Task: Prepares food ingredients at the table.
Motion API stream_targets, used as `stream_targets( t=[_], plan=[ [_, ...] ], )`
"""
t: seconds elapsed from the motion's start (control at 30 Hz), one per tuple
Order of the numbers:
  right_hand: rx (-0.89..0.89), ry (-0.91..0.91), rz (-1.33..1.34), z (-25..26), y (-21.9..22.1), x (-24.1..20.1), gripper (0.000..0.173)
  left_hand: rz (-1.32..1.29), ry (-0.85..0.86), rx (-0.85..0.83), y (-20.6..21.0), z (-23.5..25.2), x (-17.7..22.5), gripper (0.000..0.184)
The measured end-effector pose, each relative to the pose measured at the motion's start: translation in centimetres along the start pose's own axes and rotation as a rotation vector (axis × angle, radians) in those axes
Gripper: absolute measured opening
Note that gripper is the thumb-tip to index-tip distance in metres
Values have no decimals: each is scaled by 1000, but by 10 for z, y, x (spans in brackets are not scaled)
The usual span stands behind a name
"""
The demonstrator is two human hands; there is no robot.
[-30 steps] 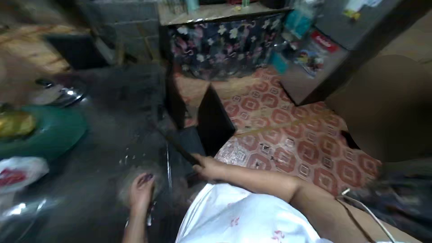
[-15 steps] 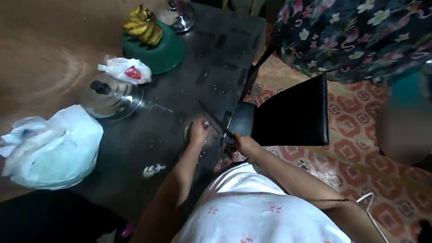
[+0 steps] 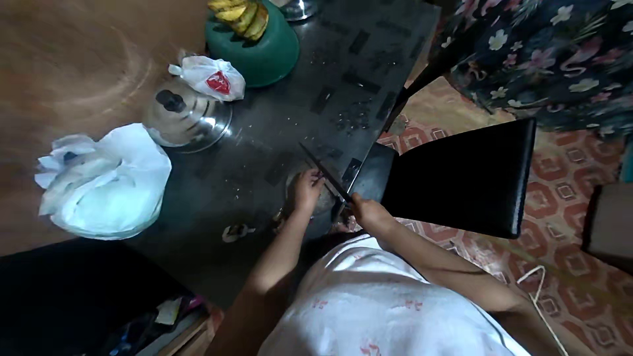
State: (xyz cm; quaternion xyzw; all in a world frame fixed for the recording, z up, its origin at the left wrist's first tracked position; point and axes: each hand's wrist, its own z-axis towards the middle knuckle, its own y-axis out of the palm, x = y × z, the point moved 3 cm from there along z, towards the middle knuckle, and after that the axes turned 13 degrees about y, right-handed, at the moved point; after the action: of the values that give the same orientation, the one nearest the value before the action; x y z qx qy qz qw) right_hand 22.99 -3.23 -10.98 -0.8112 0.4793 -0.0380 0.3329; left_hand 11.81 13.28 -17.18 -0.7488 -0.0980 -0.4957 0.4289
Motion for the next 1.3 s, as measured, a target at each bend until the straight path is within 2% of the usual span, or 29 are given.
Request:
stream_targets(
  t=[0.33,0.53,0.8,0.9,1.03,1.1,1.23,1.3],
  plan=[
    [-39,139,-149,-11,-13,-25,41,13,22,22,-1,3,-5,35],
    [-61,133,-158,-4,-16,-37,43,37,53,-8,-6,8,-8,31],
    [-69,138,-184,5,-19,-51,42,18,91,28,-8,13,-20,30],
    [-71,125,-182,16,-14,-53,47,10,105,52,-7,14,-23,29],
    [-87,119,-173,36,-7,-50,56,-35,98,25,-6,16,-20,31],
    [-78,121,-160,39,-3,-50,52,-15,111,21,-6,15,-18,31],
    [-54,106,-107,40,2,-46,44,119,102,-44,-3,13,-11,46],
    [-53,97,-96,39,3,-44,44,142,102,-11,0,13,-14,42]
  ],
)
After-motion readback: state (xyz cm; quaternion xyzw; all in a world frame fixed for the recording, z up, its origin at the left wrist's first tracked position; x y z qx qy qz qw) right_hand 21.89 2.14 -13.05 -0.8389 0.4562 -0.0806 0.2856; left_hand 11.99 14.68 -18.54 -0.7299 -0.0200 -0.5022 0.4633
